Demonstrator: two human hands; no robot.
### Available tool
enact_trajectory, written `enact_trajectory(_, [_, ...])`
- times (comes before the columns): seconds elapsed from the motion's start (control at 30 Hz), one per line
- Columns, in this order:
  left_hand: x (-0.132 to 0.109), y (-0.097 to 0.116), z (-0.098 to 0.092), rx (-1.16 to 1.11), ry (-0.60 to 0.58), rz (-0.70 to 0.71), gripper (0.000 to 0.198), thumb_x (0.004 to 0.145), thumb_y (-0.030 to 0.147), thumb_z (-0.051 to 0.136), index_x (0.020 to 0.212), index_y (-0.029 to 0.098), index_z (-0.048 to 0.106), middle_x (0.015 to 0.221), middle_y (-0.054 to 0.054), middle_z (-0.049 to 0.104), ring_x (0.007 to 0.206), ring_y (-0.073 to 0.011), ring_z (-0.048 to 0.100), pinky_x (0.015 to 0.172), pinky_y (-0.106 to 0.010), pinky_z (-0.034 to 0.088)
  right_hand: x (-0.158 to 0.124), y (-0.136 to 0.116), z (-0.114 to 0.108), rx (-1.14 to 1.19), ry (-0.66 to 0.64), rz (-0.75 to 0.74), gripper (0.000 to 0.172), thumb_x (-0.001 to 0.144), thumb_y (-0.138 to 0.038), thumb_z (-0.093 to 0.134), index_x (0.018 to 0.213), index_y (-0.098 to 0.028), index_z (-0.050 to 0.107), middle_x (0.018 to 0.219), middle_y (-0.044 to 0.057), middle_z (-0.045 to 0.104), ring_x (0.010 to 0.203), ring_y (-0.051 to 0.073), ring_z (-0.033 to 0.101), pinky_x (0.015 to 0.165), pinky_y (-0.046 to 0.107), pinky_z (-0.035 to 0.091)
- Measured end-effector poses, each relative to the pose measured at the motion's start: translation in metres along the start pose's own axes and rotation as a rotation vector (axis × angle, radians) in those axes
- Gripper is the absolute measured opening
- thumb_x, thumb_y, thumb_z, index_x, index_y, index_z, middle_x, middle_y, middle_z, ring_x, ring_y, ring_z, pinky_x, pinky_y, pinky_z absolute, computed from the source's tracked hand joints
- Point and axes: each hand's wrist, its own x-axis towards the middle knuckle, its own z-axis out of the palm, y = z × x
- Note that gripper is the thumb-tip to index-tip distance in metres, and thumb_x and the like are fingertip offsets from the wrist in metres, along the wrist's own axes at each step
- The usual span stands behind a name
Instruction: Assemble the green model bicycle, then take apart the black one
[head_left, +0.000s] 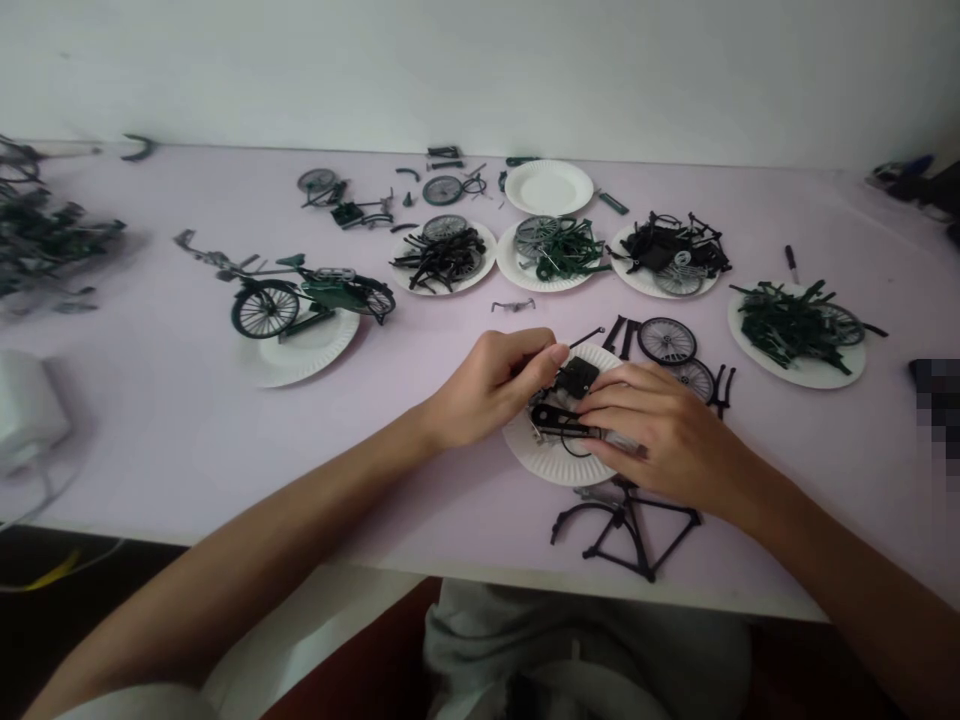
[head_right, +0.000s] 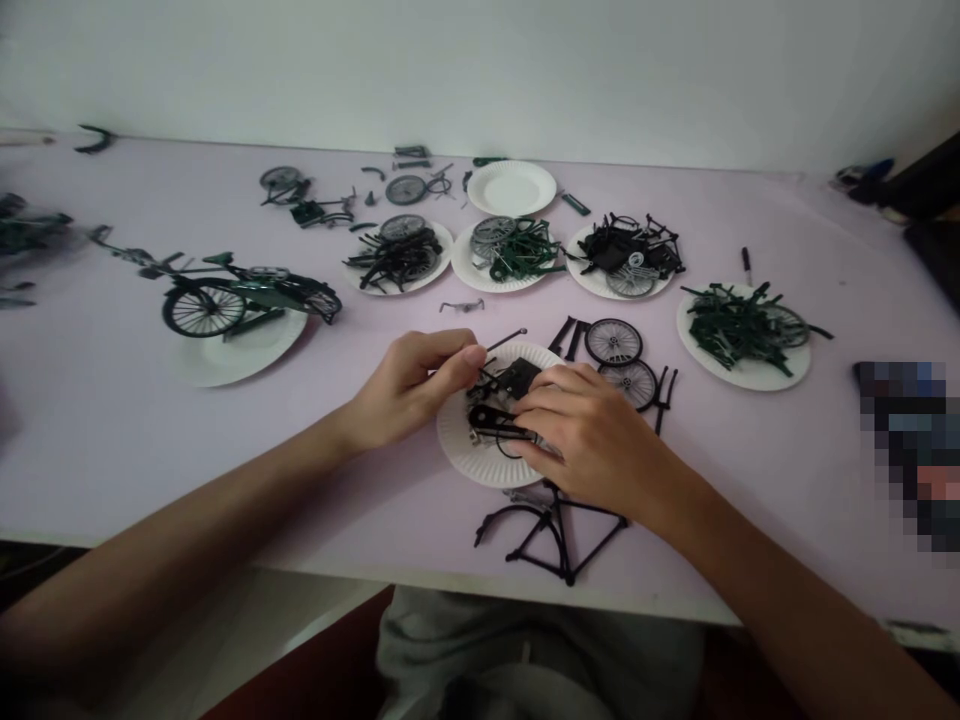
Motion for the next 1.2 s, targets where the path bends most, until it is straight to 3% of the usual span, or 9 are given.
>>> enact_trajectory(0.2, [0.000, -0.002, -0.001, -0.008, -0.020, -0.010, 0.041, 0.105, 0.037, 0.046, 0.069, 0.018, 0.047, 0.061, 0.004, 0.042, 0.057, -0.0089, 0.034, 0.053, -0.023, 0.031, 0.001, 0.000, 0.000, 0.024, 0.039, -0.013, 0.009, 0.096, -0.015, 0.066, 0.097, -0.012, 0.075, 0.098, 0.009, 0.078, 0.101, 0.025, 0.067, 0.094, 0.044, 0.056])
enact_trajectory(0.43, [-0.001, -0.003, 0.004, -0.149, 0.023, -0.032, 0.033, 0.107, 0.036, 0.048, 0.084, 0.015, 0.060, 0.065, 0.004, 0.046, 0.058, -0.0089, 0.037, 0.054, -0.023, 0.030, 0.002, -0.004, -0.013, 0.026, 0.257, -0.061, 0.017, 0.087, -0.001, 0.070, 0.096, -0.015, 0.066, 0.093, 0.010, 0.075, 0.089, 0.020, 0.071, 0.082, 0.035, 0.061])
enact_trajectory(0.6, [-0.004, -0.008, 0.012, -0.361, -0.022, -0.099, 0.030, 0.109, 0.043, 0.042, 0.101, 0.017, 0.054, 0.065, 0.006, 0.041, 0.054, -0.0090, 0.033, 0.051, -0.023, 0.029, 0.003, -0.004, -0.020, -0.079, 0.406, 0.012, 0.023, 0.086, 0.000, 0.072, 0.099, -0.018, 0.064, 0.089, 0.008, 0.075, 0.085, 0.020, 0.074, 0.078, 0.033, 0.061])
enact_trajectory(0.8, [-0.008, -0.004, 0.016, -0.260, -0.048, -0.076, 0.026, 0.111, 0.041, 0.037, 0.105, 0.018, 0.049, 0.069, 0.004, 0.050, 0.058, -0.0095, 0.041, 0.056, -0.022, 0.036, 0.004, -0.005, -0.019, -0.195, 0.518, 0.127, 0.024, 0.085, -0.003, 0.073, 0.099, -0.020, 0.063, 0.085, 0.004, 0.071, 0.065, 0.014, 0.063, 0.055, 0.027, 0.054])
enact_trajectory(0.93, [-0.011, 0.001, 0.019, -0.239, -0.076, -0.079, 0.024, 0.111, 0.038, 0.035, 0.106, 0.019, 0.048, 0.069, 0.005, 0.051, 0.059, -0.0093, 0.043, 0.058, -0.022, 0.038, 0.006, -0.013, -0.017, -0.203, 0.416, -0.024, 0.023, 0.085, -0.001, 0.074, 0.100, -0.014, 0.063, 0.089, 0.008, 0.073, 0.079, 0.015, 0.069, 0.071, 0.026, 0.060])
enact_trajectory(1.03, [-0.013, 0.004, 0.019, -0.304, -0.103, -0.077, 0.023, 0.112, 0.037, 0.036, 0.106, 0.019, 0.049, 0.069, 0.005, 0.050, 0.060, -0.0090, 0.044, 0.059, -0.022, 0.039, 0.005, -0.016, -0.016, -0.150, 0.322, -0.123, 0.021, 0.086, -0.009, 0.077, 0.103, -0.011, 0.064, 0.102, 0.014, 0.074, 0.097, 0.018, 0.072, 0.084, 0.028, 0.062])
enact_trajectory(1.2, [-0.014, 0.005, 0.019, -0.455, -0.164, -0.088, 0.023, 0.112, 0.039, 0.038, 0.105, 0.020, 0.048, 0.068, 0.006, 0.046, 0.056, -0.0078, 0.039, 0.055, -0.021, 0.036, 0.003, -0.007, -0.017, -0.211, 0.329, -0.094, 0.024, 0.086, -0.009, 0.077, 0.106, -0.011, 0.064, 0.102, 0.014, 0.074, 0.094, 0.021, 0.072, 0.083, 0.032, 0.062])
